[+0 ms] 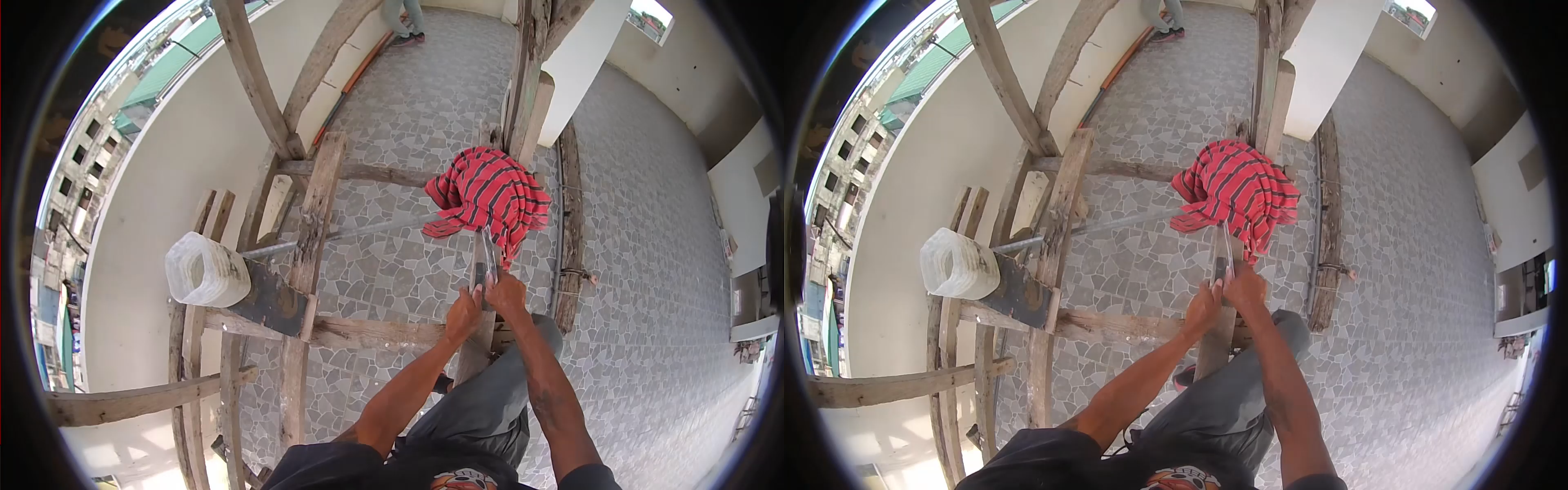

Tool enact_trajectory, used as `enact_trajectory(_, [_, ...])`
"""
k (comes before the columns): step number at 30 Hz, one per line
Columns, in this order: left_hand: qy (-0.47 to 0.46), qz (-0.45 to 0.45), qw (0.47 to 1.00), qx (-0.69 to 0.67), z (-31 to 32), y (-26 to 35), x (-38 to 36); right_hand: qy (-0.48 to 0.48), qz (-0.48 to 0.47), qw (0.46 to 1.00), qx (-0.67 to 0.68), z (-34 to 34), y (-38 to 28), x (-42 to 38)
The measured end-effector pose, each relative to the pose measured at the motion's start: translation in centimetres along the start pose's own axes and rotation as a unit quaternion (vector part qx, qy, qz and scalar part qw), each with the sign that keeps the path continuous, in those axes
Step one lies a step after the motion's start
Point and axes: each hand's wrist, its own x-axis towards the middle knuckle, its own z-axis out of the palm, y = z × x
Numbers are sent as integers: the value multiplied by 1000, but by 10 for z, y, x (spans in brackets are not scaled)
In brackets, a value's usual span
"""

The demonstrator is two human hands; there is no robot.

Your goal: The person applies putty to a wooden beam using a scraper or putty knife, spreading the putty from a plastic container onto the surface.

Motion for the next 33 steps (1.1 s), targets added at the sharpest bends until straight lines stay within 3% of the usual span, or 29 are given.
enact_trajectory(4, [-34, -22, 999, 10, -8, 13, 0, -24, -21, 999, -37, -2, 9, -44])
enact_trajectory(9, [20, 16, 1000, 11, 9, -12, 4, -6, -12, 999, -37, 3, -3, -1])
enact_trajectory(15, [-24, -27, 999, 7, -4, 5, 0, -12, -28, 998, -63, 6, 11, -34])
enact_trajectory(18, [-23, -9, 999, 27, 6, -5, 3, 15, -45, 997, -63, 21, 23, -28])
enact_trajectory(21, [4, 6, 1000, 26, 6, -10, 1, -22, 1, 996, -88, 23, 15, 12])
enact_trajectory(25, [19, 33, 999, 6, 6, -7, 6, -21, -10, 997, -68, 2, 1, -20])
enact_trajectory(27, [23, 67, 997, 12, 0, 2, -3, 35, -26, 996, -73, 25, 20, -40])
enact_trajectory(30, [25, 75, 997, 25, 18, -25, 7, 24, -27, 998, -55, 22, 17, -27])
enact_trajectory(33, [25, 19, 998, 47, 15, -19, 7, -3, -23, 999, -47, -8, -12, -4])
